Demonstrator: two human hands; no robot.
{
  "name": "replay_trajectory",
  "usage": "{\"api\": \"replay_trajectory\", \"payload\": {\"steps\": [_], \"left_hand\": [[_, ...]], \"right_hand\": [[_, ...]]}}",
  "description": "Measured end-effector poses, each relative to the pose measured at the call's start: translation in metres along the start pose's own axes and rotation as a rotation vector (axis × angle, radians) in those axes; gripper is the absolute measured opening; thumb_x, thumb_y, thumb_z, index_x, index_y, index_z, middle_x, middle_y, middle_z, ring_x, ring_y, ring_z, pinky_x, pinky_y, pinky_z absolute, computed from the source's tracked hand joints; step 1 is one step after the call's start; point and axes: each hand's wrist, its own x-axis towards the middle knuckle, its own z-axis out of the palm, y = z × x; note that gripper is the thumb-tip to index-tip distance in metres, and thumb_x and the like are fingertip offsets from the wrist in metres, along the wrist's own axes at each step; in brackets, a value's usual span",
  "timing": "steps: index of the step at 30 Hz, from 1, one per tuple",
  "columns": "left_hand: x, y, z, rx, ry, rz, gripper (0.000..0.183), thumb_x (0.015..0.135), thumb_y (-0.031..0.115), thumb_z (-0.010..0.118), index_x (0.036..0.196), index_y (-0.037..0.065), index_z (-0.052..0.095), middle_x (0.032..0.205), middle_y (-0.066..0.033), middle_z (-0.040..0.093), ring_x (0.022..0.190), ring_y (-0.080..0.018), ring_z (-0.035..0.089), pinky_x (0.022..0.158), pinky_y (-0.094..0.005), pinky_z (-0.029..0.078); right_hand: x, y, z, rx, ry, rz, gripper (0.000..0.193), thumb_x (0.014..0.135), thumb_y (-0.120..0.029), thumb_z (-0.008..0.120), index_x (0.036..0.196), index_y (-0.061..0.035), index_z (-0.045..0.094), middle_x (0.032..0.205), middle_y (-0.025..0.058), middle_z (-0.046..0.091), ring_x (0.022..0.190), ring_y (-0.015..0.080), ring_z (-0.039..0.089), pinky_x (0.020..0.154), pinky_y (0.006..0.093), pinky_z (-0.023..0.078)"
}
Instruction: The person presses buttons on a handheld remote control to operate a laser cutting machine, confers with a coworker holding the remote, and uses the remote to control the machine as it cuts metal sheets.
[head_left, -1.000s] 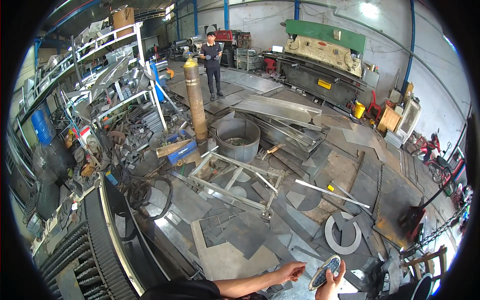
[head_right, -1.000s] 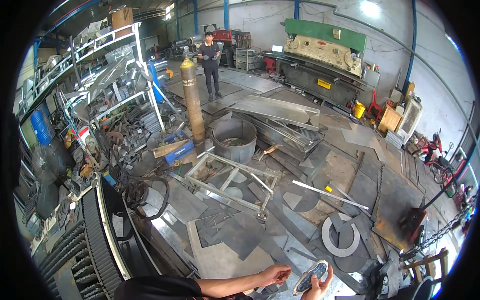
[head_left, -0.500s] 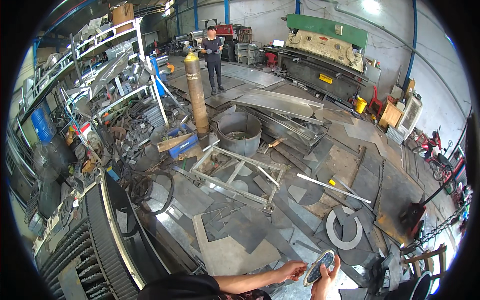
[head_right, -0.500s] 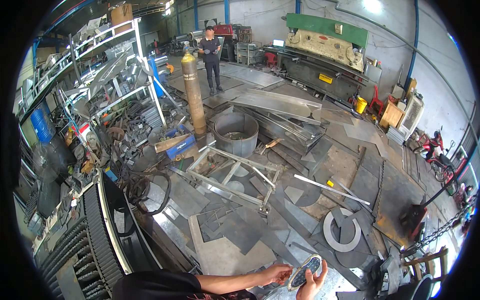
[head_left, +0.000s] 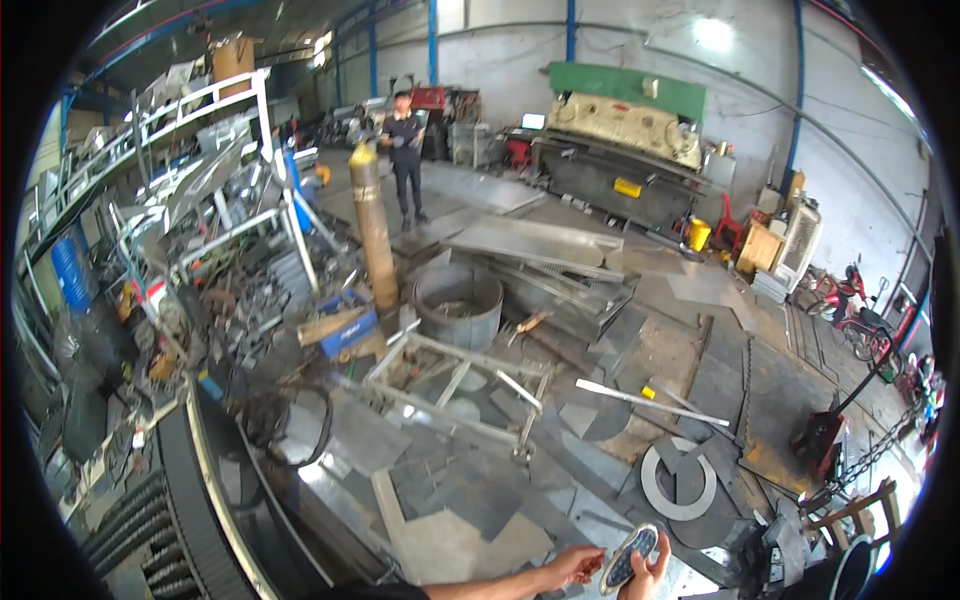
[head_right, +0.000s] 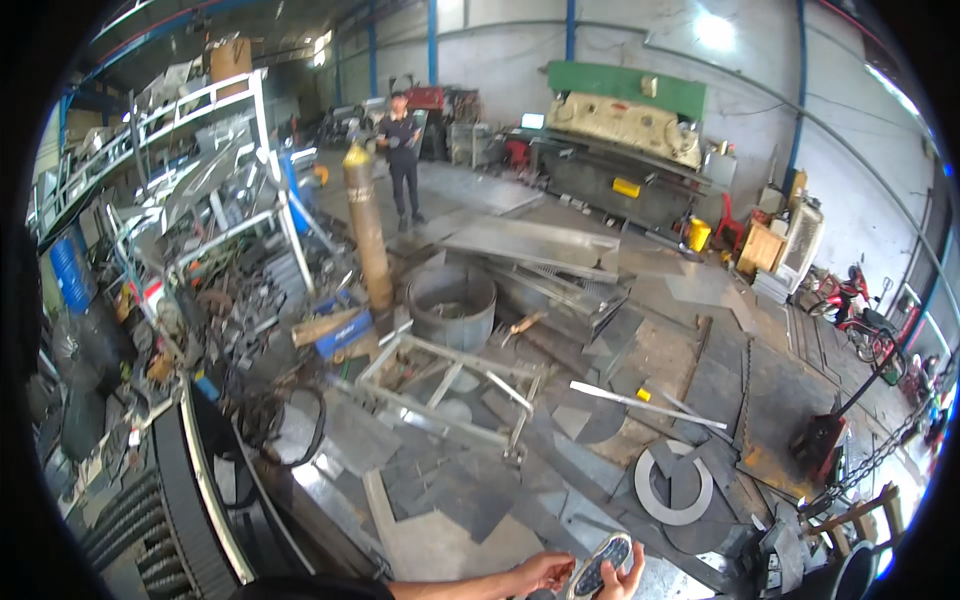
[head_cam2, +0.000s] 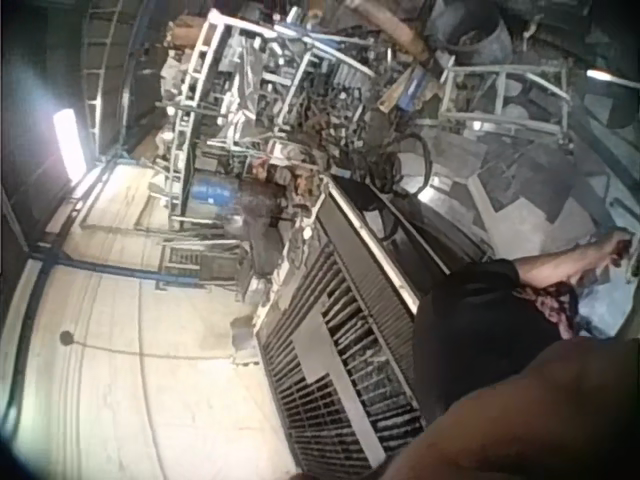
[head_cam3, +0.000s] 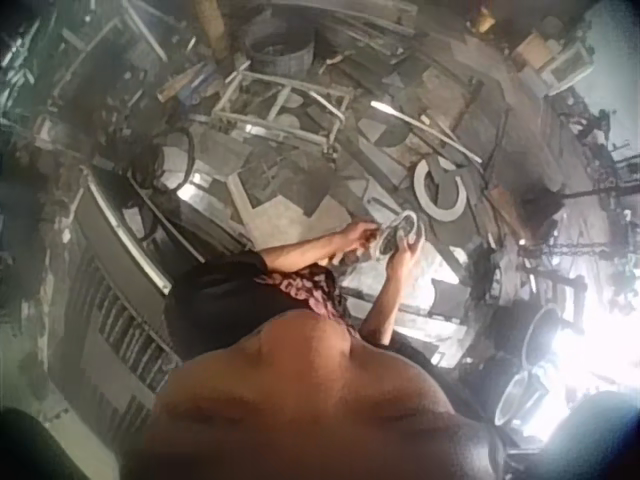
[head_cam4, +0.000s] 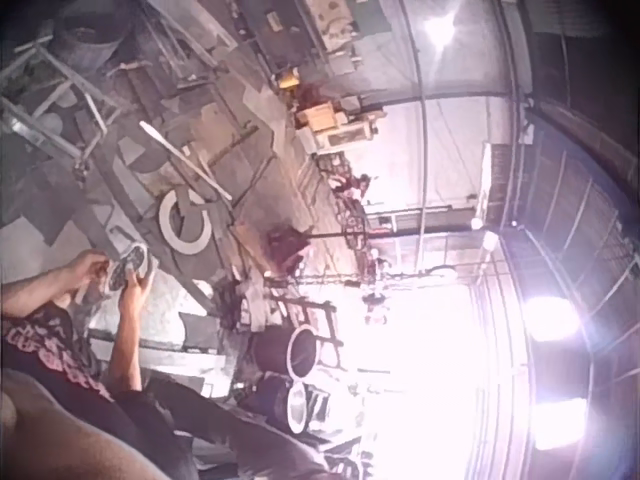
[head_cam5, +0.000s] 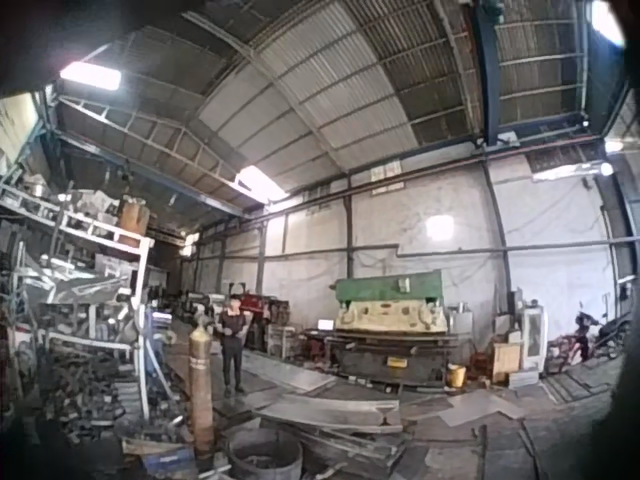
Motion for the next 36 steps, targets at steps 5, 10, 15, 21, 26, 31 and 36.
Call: {"api": "replay_trajectory", "payload": {"steps": [5, 10, 15, 21, 26, 31, 36], "left_hand": [[-0.012, 0.009, 0.004, 0.022, 0.008, 0.06, 0.028, 0.096, 0.043, 0.058, 0.087, 0.016, 0.061, 0.073, 0.0064, 0.056, 0.065, -0.0065, 0.053, 0.062, -0.0261, 0.047], [-0.008, 0.015, 0.003, 0.028, 0.005, 0.034, 0.025, 0.099, 0.037, 0.056, 0.092, 0.013, 0.06, 0.074, 0.004, 0.057, 0.067, -0.0079, 0.055, 0.064, -0.0276, 0.048], [-0.008, 0.009, 0.004, 0.031, -0.036, 0.026, 0.025, 0.099, 0.036, 0.056, 0.092, 0.013, 0.059, 0.075, 0.0037, 0.057, 0.068, -0.0076, 0.056, 0.064, -0.0276, 0.049], [-0.004, -0.005, 0.005, 0.045, -0.042, 0.026, 0.024, 0.099, 0.036, 0.055, 0.092, 0.013, 0.059, 0.079, 0.004, 0.057, 0.069, -0.0071, 0.056, 0.064, -0.0274, 0.05], [-0.012, -0.011, 0.003, 0.037, 0.01, 0.013, 0.027, 0.096, 0.042, 0.058, 0.087, 0.017, 0.059, 0.07, 0.0058, 0.057, 0.062, -0.006, 0.053, 0.059, -0.0259, 0.047], [-0.012, -0.021, 0.0, 0.048, 0.017, -0.026, 0.027, 0.096, 0.041, 0.059, 0.086, 0.016, 0.058, 0.069, 0.0047, 0.057, 0.058, -0.0072, 0.052, 0.056, -0.0251, 0.047], [-0.009, -0.025, 0.001, 0.039, -0.026, -0.046, 0.028, 0.096, 0.04, 0.059, 0.085, 0.014, 0.058, 0.068, 0.0036, 0.056, 0.057, -0.0083, 0.052, 0.055, -0.025, 0.046]], "right_hand": [[-0.014, -0.018, -0.005, -0.095, 0.001, 0.117, 0.066, 0.087, 0.01, 0.056, 0.147, -0.0075, 0.037, 0.126, 0.0172, 0.058, 0.1, 0.024, 0.063, 0.082, 0.0336, 0.054], [-0.01, -0.016, 0.001, -0.011, 0.025, 0.053, 0.066, 0.087, 0.011, 0.057, 0.147, -0.0081, 0.038, 0.126, 0.0167, 0.059, 0.1, 0.0235, 0.063, 0.081, 0.0327, 0.054], [-0.014, -0.017, 0.0, -0.007, 0.015, 0.02, 0.065, 0.087, 0.011, 0.057, 0.147, -0.008, 0.039, 0.127, 0.0162, 0.059, 0.101, 0.0244, 0.063, 0.081, 0.0331, 0.055], [-0.016, -0.011, -0.003, -0.036, 0.055, -0.013, 0.058, 0.088, 0.005, 0.061, 0.142, -0.0065, 0.043, 0.123, 0.0158, 0.061, 0.097, 0.0244, 0.065, 0.078, 0.0329, 0.056], [-0.021, -0.01, -0.004, 0.049, 0.04, 0.018, 0.069, 0.086, 0.006, 0.057, 0.147, -0.017, 0.034, 0.108, 0.0165, 0.064, 0.083, 0.0277, 0.067, 0.075, 0.0421, 0.059], [-0.029, -0.014, -0.011, 0.041, 0.052, 0.019, 0.069, 0.086, 0.006, 0.058, 0.147, -0.0172, 0.035, 0.105, 0.0157, 0.065, 0.081, 0.0279, 0.068, 0.073, 0.0415, 0.059], [-0.031, -0.025, -0.009, 0.075, 0.1, 0.003, 0.069, 0.086, 0.006, 0.058, 0.147, -0.0169, 0.036, 0.106, 0.0156, 0.065, 0.082, 0.0266, 0.068, 0.074, 0.0404, 0.059]]}}
